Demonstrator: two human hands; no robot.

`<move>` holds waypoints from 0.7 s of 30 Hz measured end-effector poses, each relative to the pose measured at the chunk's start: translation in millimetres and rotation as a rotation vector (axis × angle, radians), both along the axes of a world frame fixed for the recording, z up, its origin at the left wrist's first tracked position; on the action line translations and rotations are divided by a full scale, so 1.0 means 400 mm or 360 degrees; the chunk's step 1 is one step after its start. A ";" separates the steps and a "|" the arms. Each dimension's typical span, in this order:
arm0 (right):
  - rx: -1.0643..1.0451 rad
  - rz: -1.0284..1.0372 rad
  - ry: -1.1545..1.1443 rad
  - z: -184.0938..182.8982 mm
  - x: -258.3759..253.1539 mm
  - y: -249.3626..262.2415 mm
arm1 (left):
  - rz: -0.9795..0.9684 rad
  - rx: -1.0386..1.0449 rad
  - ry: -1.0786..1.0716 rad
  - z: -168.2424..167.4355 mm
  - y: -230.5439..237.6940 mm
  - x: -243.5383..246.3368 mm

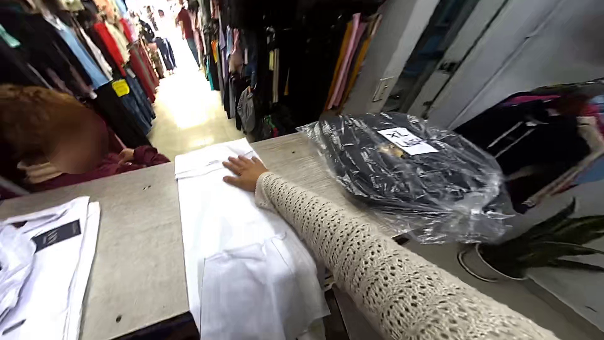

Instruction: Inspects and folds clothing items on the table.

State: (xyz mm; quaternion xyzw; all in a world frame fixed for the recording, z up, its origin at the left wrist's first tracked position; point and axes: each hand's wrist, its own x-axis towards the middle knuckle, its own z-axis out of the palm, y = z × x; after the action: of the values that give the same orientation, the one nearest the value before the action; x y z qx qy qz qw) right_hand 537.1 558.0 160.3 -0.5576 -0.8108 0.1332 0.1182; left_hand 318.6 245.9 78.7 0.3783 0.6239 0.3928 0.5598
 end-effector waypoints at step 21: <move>-0.0391 -0.0120 0.0936 -0.243 0.071 -0.885 | 0.0254 0.0047 -0.0661 -0.090 -0.157 -0.007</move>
State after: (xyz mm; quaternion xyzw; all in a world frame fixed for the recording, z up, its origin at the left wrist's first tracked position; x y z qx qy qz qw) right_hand 565.7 203.9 63.1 -0.5349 -0.6985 0.3812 0.2841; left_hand 315.6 183.3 42.7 0.2468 0.5175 0.5143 0.6378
